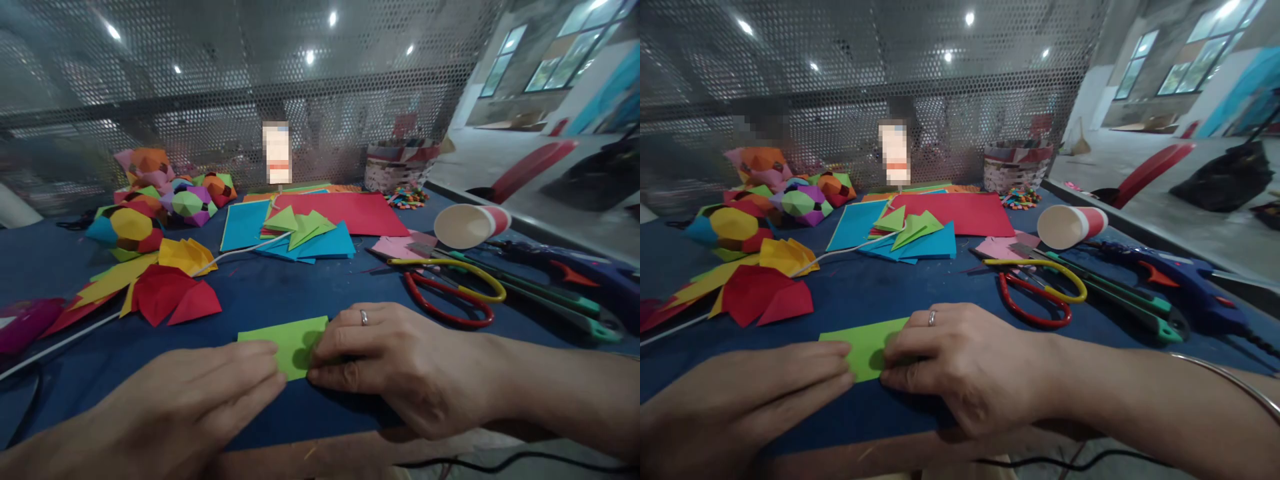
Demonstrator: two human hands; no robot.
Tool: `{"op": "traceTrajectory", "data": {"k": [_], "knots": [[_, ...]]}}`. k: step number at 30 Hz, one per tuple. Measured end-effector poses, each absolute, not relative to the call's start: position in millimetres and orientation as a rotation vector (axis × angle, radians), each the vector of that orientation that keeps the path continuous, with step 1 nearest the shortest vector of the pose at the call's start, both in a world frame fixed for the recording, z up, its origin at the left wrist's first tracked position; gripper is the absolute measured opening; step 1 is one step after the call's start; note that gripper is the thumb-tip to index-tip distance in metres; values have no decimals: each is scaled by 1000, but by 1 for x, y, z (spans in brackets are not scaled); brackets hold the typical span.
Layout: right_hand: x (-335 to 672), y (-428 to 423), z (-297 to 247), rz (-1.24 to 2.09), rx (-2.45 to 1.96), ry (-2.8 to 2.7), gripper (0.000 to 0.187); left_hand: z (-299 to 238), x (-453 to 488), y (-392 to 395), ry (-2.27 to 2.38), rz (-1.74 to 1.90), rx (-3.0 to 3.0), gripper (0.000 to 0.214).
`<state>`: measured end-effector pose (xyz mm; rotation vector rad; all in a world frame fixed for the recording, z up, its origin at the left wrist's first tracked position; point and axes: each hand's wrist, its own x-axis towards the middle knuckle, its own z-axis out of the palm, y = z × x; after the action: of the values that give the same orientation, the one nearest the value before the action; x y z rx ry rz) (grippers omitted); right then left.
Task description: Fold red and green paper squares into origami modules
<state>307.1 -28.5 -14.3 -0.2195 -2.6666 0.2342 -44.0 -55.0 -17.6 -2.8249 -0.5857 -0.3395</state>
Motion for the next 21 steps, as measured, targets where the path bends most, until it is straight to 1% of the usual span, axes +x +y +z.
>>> {"op": "traceTrajectory", "data": {"k": [2,6,11,14,17,19,21], "knots": [[307,-28,-15,218,-211,-2655,34,-6,-14,-50,-422,-281,-2936,57],[307,-28,-15,221,-219,-2669,33,-1,11,-42,-389,-452,-2946,55],[307,-27,-16,237,-210,-2650,33,-17,-29,-46,-482,-307,-3014,69],[307,-27,-16,230,-220,-2657,33,-18,-54,-56,-736,-152,-3109,69],[306,-28,-15,229,-204,-2650,31,-17,-70,-65,-959,-108,-3126,69],[306,-28,-15,233,-209,-2654,30,-19,-77,-68,-974,-92,-3117,70],[306,-28,-15,236,-216,-2658,31,-23,-84,-68,-972,-155,-3084,69]]}}
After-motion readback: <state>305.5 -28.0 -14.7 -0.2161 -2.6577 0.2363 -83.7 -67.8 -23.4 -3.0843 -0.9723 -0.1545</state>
